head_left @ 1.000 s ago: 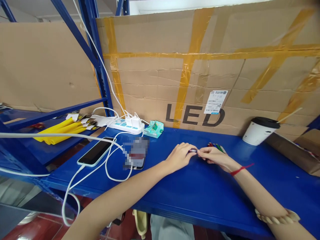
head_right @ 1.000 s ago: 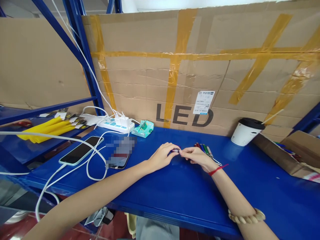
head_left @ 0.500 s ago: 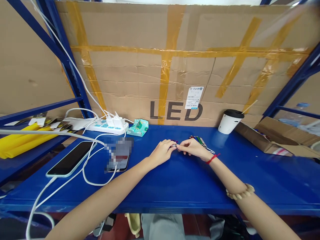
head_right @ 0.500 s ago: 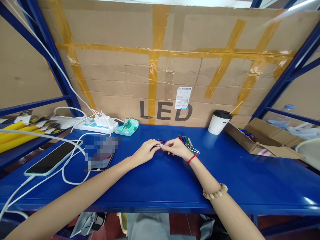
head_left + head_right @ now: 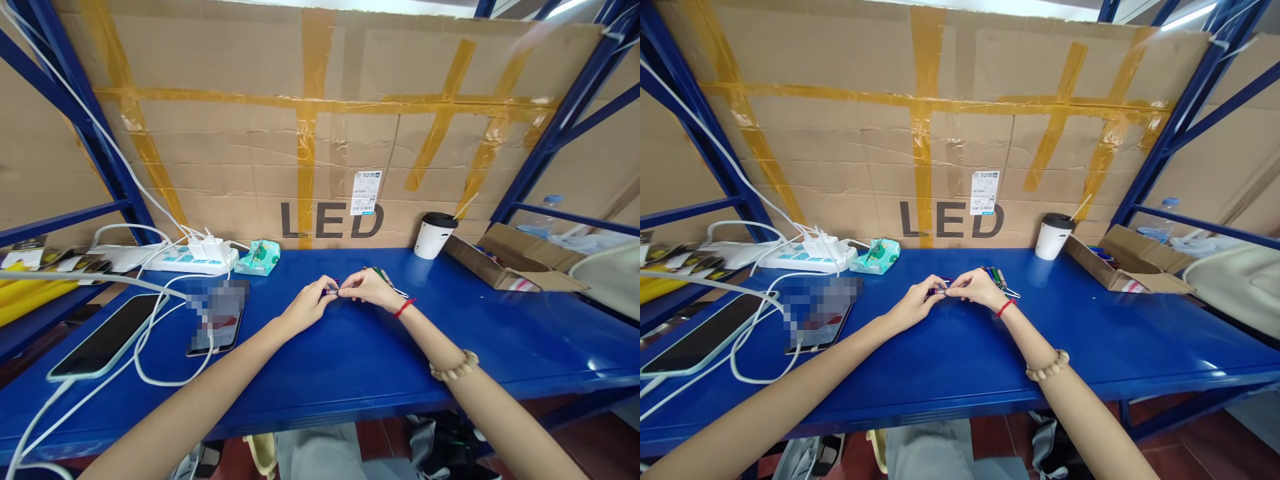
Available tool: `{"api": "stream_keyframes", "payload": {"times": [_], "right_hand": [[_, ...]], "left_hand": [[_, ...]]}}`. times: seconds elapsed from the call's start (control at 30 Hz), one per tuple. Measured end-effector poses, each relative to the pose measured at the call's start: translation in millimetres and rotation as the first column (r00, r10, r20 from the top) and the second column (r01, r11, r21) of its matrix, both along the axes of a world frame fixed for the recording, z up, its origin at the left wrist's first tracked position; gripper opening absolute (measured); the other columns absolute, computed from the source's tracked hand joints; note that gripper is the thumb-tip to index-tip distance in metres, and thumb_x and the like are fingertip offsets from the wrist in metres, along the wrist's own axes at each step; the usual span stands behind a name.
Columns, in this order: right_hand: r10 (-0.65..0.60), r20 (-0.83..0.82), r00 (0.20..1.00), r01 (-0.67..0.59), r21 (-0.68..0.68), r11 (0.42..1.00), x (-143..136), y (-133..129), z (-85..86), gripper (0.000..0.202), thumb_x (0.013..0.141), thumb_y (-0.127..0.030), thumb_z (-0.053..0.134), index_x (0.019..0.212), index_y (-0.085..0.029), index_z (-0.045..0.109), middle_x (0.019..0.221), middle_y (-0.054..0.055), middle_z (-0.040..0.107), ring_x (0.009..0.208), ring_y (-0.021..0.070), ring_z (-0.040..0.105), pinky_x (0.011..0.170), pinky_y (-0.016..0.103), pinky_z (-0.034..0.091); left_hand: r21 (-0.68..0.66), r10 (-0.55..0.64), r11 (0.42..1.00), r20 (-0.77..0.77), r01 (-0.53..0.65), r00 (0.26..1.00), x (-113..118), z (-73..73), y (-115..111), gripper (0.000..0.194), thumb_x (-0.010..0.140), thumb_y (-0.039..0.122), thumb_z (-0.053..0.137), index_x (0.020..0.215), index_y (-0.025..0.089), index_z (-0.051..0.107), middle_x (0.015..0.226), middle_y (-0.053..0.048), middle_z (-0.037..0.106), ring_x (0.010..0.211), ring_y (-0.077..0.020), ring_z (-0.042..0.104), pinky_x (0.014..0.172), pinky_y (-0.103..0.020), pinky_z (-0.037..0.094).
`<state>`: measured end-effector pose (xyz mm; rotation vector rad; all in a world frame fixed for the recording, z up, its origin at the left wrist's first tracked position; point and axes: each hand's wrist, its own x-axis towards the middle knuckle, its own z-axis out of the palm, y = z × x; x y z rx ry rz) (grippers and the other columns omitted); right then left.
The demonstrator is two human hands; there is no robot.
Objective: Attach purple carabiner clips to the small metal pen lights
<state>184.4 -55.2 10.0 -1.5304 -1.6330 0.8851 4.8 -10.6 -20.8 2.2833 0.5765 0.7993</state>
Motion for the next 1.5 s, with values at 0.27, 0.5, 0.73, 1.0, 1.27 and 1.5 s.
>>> {"api": "stream_keyframes", "payload": {"times": [0.27, 0.5, 0.73, 1.0, 1.27, 1.5], "right_hand": [[0.073, -0.010, 0.997, -0.073, -0.009, 0.997, -1, 0, -2.0, 0.035, 0.063, -0.046, 0.069, 0.069, -0.012, 0.070, 0.054, 0.000, 0.057, 0.046, 0.0064, 0.045, 0.039, 0.016, 0.034], [0.073, -0.069, 0.995, -0.077, -0.051, 0.996, -4, -1, -1.4, 0.035, 0.064, -0.047, 0.070, 0.067, -0.012, 0.069, 0.052, -0.001, 0.054, 0.047, 0.0057, 0.042, 0.040, 0.017, 0.030], [0.004, -0.078, 0.997, -0.011, -0.081, 0.997, -7, -6, 8.7, 0.036, 0.061, -0.049, 0.071, 0.067, -0.014, 0.070, 0.054, -0.001, 0.055, 0.048, 0.0057, 0.041, 0.041, 0.018, 0.031], [-0.023, -0.067, 0.998, 0.023, 0.003, 1.000, -5, -3, 5.5, 0.038, 0.061, -0.050, 0.071, 0.072, -0.013, 0.070, 0.061, 0.003, 0.062, 0.050, 0.0079, 0.047, 0.042, 0.018, 0.035], [0.014, 0.004, 1.000, -0.014, 0.312, 0.950, -2, 1, 2.1, 0.038, 0.062, -0.049, 0.071, 0.078, -0.014, 0.069, 0.077, 0.006, 0.066, 0.048, 0.0092, 0.050, 0.047, 0.024, 0.043], [0.084, 0.053, 0.995, -0.098, 0.374, 0.922, 4, 2, -1.7, 0.033, 0.063, -0.049, 0.071, 0.068, -0.016, 0.070, 0.073, 0.005, 0.063, 0.054, 0.0122, 0.054, 0.050, 0.026, 0.046]], "left_hand": [[-0.009, 0.041, 0.999, -0.061, -0.041, 0.997, -2, 1.3, -3, 0.020, 0.085, 0.029, 0.046, 0.104, 0.023, 0.045, 0.080, 0.002, 0.061, 0.074, -0.0139, 0.059, 0.068, -0.023, 0.042], [-0.019, 0.090, 0.996, -0.077, -0.091, 0.993, -1, 4.2, -8, 0.016, 0.088, 0.031, 0.042, 0.102, 0.023, 0.043, 0.086, 0.000, 0.063, 0.079, -0.0161, 0.061, 0.070, -0.025, 0.044], [-0.007, 0.101, 0.995, -0.115, -0.102, 0.988, 1, 7.6, -9, 0.017, 0.088, 0.025, 0.039, 0.104, 0.023, 0.044, 0.089, -0.002, 0.062, 0.083, -0.0172, 0.060, 0.073, -0.026, 0.044], [0.033, 0.147, 0.989, -0.118, -0.144, 0.982, 6, 9.6, -11, 0.018, 0.089, 0.024, 0.034, 0.088, 0.020, 0.052, 0.077, -0.001, 0.059, 0.073, -0.0143, 0.056, 0.067, -0.023, 0.040], [0.002, 0.218, 0.976, -0.102, -0.219, 0.971, 4, 11.8, -14, 0.022, 0.091, 0.032, 0.033, 0.093, 0.025, 0.053, 0.077, 0.002, 0.059, 0.072, -0.0130, 0.055, 0.062, -0.021, 0.037], [-0.070, 0.013, 0.997, -0.065, -0.018, 0.998, 4, 2.9, -5, 0.022, 0.091, 0.030, 0.033, 0.089, 0.019, 0.052, 0.069, 0.002, 0.052, 0.065, -0.0110, 0.050, 0.064, -0.021, 0.039]]}}
